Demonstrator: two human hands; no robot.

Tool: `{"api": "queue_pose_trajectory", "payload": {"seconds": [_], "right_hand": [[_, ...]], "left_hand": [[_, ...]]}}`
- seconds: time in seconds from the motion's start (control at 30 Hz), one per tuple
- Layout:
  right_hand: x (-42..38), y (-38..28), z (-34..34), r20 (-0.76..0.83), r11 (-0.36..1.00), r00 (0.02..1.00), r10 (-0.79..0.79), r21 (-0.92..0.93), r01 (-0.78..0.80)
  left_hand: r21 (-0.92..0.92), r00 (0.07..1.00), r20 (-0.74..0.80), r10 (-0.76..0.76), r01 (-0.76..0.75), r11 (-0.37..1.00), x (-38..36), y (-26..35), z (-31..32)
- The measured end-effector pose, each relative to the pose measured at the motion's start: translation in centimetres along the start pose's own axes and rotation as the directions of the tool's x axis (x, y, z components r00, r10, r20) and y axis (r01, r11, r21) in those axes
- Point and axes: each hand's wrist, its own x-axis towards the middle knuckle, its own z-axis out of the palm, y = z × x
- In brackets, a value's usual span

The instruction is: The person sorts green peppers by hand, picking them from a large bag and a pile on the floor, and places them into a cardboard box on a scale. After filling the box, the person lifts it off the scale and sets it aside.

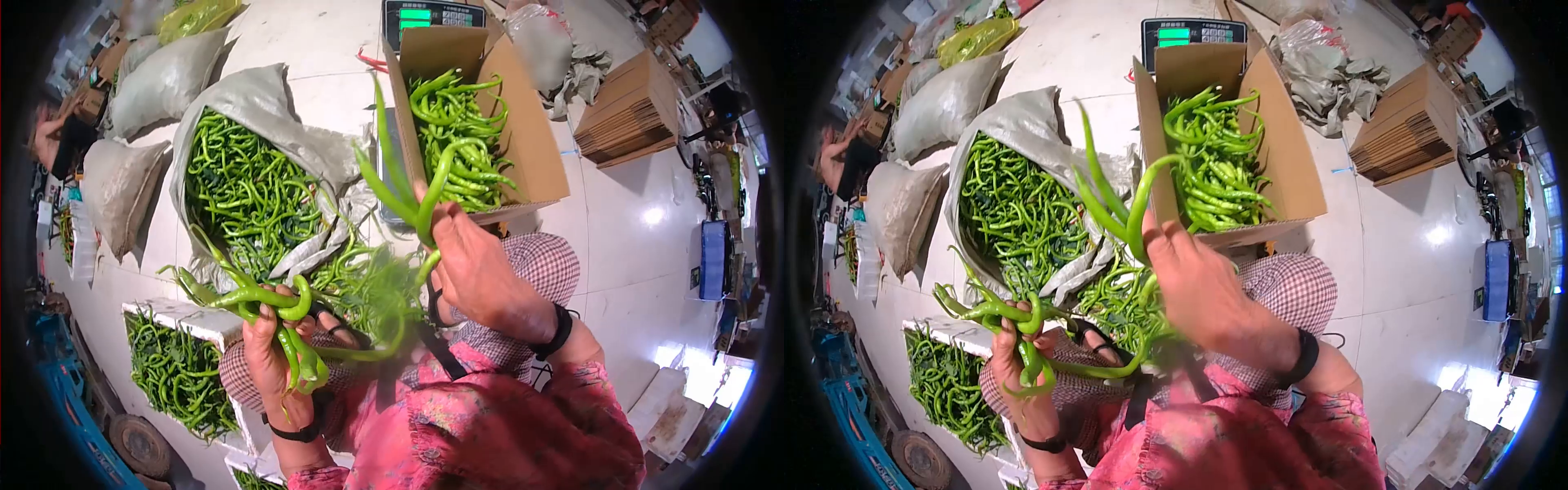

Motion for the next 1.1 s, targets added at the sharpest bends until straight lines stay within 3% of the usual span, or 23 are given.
{"api": "queue_pose_trajectory", "payload": {"seconds": [0.07, 0.27, 0.5, 0.57, 0.6, 0.67, 0.7, 0.73, 0.8, 0.83, 0.87, 0.93, 1.07, 1.1], "right_hand": [[-0.3, 0.3, -0.2, -0.006, 0.998, 0.999, -0.053, 0.018, 0.053], [-0.2, 0.2, -2.2, -0.089, 0.993, 0.991, -0.097, -0.069, 0.091], [4.4, 5.1, -5.1, -0.086, 0.988, 0.988, 0.131, -0.075, -0.137], [6.4, 9.2, -5.7, -0.093, 0.994, 0.993, -0.077, 0.072, 0.084], [7.2, 9.8, -6.2, -0.089, 0.994, 0.993, -0.076, 0.073, 0.082], [8.6, 10.5, -6.9, 0.12, 0.9, 0.983, 0.139, 0.398, -0.176], [8.8, 10.8, -6.8, 0.252, 0.814, 0.957, 0.144, 0.52, -0.26], [8.8, 11.9, -6.4, 0.262, 0.807, 0.953, 0.153, 0.524, -0.273], [8.6, 15.6, -5.2, 0.556, 0.929, 0.821, 0.131, 0.22, -0.297], [8.7, 16.6, -4.9, 0.65, 0.92, 0.732, 0.205, 0.127, -0.371], [8.3, 17.3, -4.6, 0.657, 0.915, 0.723, 0.212, 0.127, -0.383], [7.9, 17.5, -4.8, 0.694, 0.917, 0.625, 0.357, -0.134, -0.376], [6.9, 19.0, -3.3, 0.729, 0.935, 0.59, 0.346, -0.221, -0.276], [5.9, 21.5, -2.2, 0.687, 0.834, 0.613, 0.39, 0.018, -0.551]], "left_hand": [[-0.03, 0.999, 0.04, -0.012, 0.013, 0.999, 0.6, -0.3, 0.1], [-0.014, 0.998, -0.065, -0.023, 0.022, 1.0, 1.4, -1.1, 0.2], [0.032, 0.999, -0.039, -0.017, 0.018, 0.999, 2.0, -2.1, -0.2], [0.045, 0.996, -0.088, -0.014, 0.018, 0.999, 2.0, -2.5, 0.3], [0.06, 0.99, -0.138, -0.009, 0.017, 0.998, 2.0, -2.7, 0.4], [0.059, 0.985, -0.171, -0.01, 0.02, 0.998, 2.2, -3.2, 0.2], [0.066, 0.985, -0.171, -0.019, 0.03, 0.997, 2.3, -3.4, 0.3], [0.077, 0.985, -0.172, -0.031, 0.045, 0.996, 2.4, -3.5, 0.3], [0.096, 0.983, -0.169, -0.073, 0.09, 0.991, 2.3, -3.6, 0.5], [0.117, 0.984, -0.164, -0.063, 0.082, 0.99, 2.4, -3.8, 0.2], [0.137, 0.986, -0.157, -0.052, 0.074, 0.988, 2.4, -4.0, 0.0], [0.155, 0.978, -0.204, -0.051, 0.084, 0.984, 2.6, -4.3, -0.2], [0.143, 0.977, -0.198, -0.078, 0.107, 0.984, 3.0, -4.7, -0.3], [0.15, 0.977, -0.196, -0.078, 0.109, 0.983, 3.1, -4.8, -0.2]]}}
